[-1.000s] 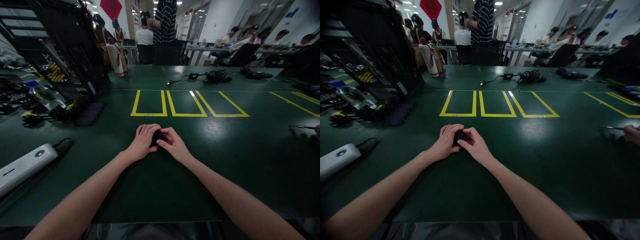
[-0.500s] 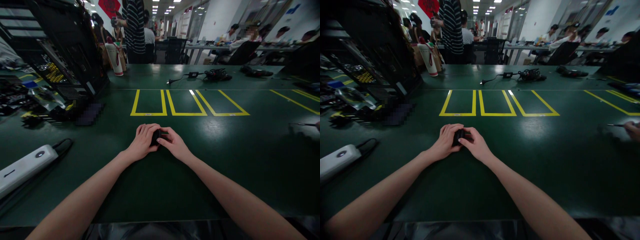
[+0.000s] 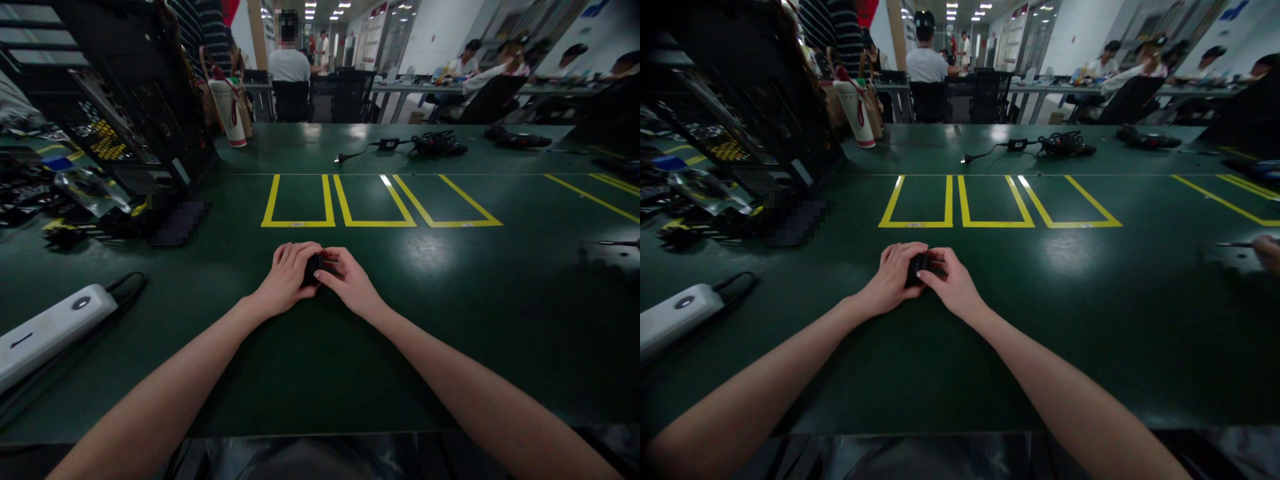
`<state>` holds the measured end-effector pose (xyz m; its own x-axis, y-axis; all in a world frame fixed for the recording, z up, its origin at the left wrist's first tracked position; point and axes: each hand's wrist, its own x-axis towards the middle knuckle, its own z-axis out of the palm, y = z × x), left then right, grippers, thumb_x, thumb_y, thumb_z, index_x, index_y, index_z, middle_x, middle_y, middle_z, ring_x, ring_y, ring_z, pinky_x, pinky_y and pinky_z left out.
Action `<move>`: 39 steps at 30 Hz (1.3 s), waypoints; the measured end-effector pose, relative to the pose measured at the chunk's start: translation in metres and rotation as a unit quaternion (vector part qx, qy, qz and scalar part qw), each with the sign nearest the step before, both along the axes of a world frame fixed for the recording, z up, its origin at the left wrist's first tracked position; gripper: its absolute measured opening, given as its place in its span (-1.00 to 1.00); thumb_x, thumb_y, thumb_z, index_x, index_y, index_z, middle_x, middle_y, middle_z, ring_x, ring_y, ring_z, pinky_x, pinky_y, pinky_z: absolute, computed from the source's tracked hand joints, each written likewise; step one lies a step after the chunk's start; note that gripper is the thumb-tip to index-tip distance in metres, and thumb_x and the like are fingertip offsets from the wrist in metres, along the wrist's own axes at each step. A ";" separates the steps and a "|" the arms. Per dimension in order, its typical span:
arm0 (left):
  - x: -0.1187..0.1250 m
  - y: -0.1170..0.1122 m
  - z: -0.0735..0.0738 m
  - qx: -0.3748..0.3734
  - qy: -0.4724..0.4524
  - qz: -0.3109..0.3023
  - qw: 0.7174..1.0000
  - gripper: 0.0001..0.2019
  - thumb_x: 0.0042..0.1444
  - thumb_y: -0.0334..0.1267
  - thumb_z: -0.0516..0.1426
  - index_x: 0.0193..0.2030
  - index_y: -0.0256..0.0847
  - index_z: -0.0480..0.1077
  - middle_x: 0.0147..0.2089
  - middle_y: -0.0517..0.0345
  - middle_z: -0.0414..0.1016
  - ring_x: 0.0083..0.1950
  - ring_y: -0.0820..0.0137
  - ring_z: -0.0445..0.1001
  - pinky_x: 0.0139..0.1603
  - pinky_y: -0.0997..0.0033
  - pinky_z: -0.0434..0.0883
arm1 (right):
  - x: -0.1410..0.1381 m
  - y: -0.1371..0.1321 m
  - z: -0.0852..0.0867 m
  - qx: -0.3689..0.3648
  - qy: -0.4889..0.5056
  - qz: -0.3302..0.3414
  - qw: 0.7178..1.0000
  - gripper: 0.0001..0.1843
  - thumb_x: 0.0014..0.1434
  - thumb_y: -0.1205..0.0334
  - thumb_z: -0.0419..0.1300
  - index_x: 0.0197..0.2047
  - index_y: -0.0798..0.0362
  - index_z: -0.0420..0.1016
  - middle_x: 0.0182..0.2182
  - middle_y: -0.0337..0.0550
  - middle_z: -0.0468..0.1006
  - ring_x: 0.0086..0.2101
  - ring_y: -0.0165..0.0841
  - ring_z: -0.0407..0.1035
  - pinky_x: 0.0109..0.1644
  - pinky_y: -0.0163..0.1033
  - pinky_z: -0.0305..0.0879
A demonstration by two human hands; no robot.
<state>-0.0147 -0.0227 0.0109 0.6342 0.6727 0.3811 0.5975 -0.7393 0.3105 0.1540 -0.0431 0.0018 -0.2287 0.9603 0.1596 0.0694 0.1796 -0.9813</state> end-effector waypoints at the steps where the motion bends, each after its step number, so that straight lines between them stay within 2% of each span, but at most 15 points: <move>1: 0.000 0.000 0.001 -0.001 0.001 0.000 1.000 -0.42 0.01 -0.33 0.12 0.15 -0.17 -0.05 0.16 -0.05 0.14 0.19 0.17 0.14 0.19 0.03 0.03 | 0.001 0.000 0.000 -0.004 -0.008 0.004 1.000 -0.64 0.06 0.26 0.17 -0.05 -0.06 0.25 -0.05 -0.18 0.34 0.00 -0.28 0.29 0.08 -0.03 0.28; 6: -0.001 -0.002 0.005 -0.013 0.011 -0.007 1.000 -0.44 0.04 -0.33 0.10 0.15 -0.19 -0.06 0.16 -0.07 0.14 0.19 0.17 0.14 0.20 0.02 0.03 | 0.003 -0.001 0.003 -0.004 -0.007 0.034 0.999 -0.66 0.06 0.27 0.18 -0.07 -0.08 0.27 -0.06 -0.20 0.35 0.01 -0.29 0.28 0.09 -0.04 0.27; 11: -0.001 -0.001 0.002 0.002 -0.001 -0.007 1.000 -0.42 0.01 -0.33 0.12 0.15 -0.19 -0.05 0.16 -0.07 0.14 0.19 0.17 0.14 0.20 0.03 0.02 | -0.001 0.000 -0.001 0.016 0.012 0.010 1.000 -0.78 0.06 0.26 0.18 -0.18 -0.05 0.30 -0.15 -0.24 0.38 -0.05 -0.31 0.32 0.01 -0.10 0.34; 19: 0.000 0.001 -0.001 0.010 -0.002 -0.003 1.000 -0.40 -0.01 -0.34 0.13 0.15 -0.19 -0.04 0.15 -0.05 0.16 0.18 0.17 0.14 0.19 0.05 0.03 | 0.001 0.000 -0.001 0.005 -0.021 0.006 1.000 -0.60 0.05 0.29 0.18 -0.02 -0.06 0.25 -0.02 -0.16 0.33 0.03 -0.27 0.26 0.11 -0.03 0.25; 23: 0.000 0.000 -0.001 0.013 -0.004 -0.001 1.000 -0.40 -0.02 -0.35 0.14 0.14 -0.20 -0.04 0.15 -0.06 0.16 0.17 0.17 0.14 0.18 0.06 0.04 | 0.000 -0.003 0.000 0.017 0.011 0.023 1.000 -0.68 0.03 0.33 0.20 -0.12 -0.07 0.27 -0.12 -0.23 0.36 -0.01 -0.31 0.30 0.08 -0.07 0.29; 27: 0.000 0.001 -0.001 0.015 -0.009 -0.006 1.000 -0.43 0.01 -0.31 0.12 0.14 -0.19 -0.04 0.14 -0.05 0.16 0.17 0.17 0.15 0.18 0.06 0.05 | -0.003 -0.003 -0.001 0.047 0.028 0.001 0.999 -0.85 0.07 0.31 0.16 -0.24 -0.04 0.31 -0.20 -0.26 0.34 -0.09 -0.35 0.34 -0.01 -0.14 0.37; 34: -0.001 0.001 -0.001 0.005 -0.012 -0.003 1.000 -0.41 -0.01 -0.32 0.13 0.14 -0.17 -0.04 0.15 -0.05 0.16 0.17 0.15 0.15 0.18 0.01 0.04 | 0.000 -0.002 0.001 0.021 -0.021 -0.010 0.999 -0.66 0.08 0.29 0.15 -0.05 -0.06 0.26 -0.05 -0.18 0.34 0.00 -0.29 0.28 0.10 -0.03 0.27; 39: 0.000 0.001 -0.002 0.013 -0.009 -0.006 1.000 -0.41 -0.01 -0.33 0.13 0.14 -0.18 -0.03 0.15 -0.04 0.16 0.17 0.17 0.15 0.18 0.04 0.04 | -0.001 -0.004 0.004 0.025 -0.005 0.017 1.000 -0.74 0.08 0.27 0.16 -0.13 -0.05 0.28 -0.12 -0.22 0.36 -0.02 -0.31 0.30 0.05 -0.08 0.32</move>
<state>-0.0152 -0.0221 0.0092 0.6348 0.6544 0.4108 0.5828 -0.7546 0.3016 0.1532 -0.0474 0.0056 -0.2627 0.9427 0.2055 0.0720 0.2315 -0.9702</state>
